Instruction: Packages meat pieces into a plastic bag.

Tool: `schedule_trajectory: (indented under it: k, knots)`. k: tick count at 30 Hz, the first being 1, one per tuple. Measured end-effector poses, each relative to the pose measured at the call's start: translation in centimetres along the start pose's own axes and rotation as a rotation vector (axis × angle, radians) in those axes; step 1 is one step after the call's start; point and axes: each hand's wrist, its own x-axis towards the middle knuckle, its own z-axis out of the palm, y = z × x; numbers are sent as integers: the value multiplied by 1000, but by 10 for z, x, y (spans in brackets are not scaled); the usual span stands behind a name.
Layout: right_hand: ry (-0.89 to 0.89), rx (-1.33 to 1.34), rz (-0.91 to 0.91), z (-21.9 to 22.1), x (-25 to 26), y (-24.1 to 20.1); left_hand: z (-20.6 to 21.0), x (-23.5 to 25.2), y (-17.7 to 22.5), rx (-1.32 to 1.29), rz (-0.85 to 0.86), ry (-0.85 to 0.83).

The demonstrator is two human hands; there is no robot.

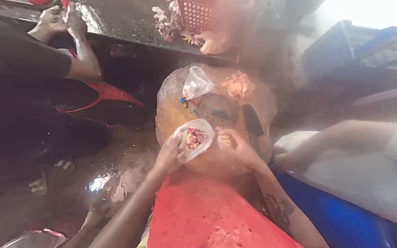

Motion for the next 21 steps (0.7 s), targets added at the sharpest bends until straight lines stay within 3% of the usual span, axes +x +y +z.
schedule_trajectory:
  k: [4,8,12,17,21]
  knots:
    - [-250,23,-39,33,39,-40,8,-11,14,-24,86,26]
    - [7,-14,-144,6,57,-56,-23,-32,32,-144,160,95]
    - [239,-168,88,-19,147,-35,-49,-19,14,32,92,210]
    - [196,-120,115,14,261,-30,-56,-28,11,117,132,142]
    - [108,-287,78,29,274,-37,-67,-21,10,88,143,117]
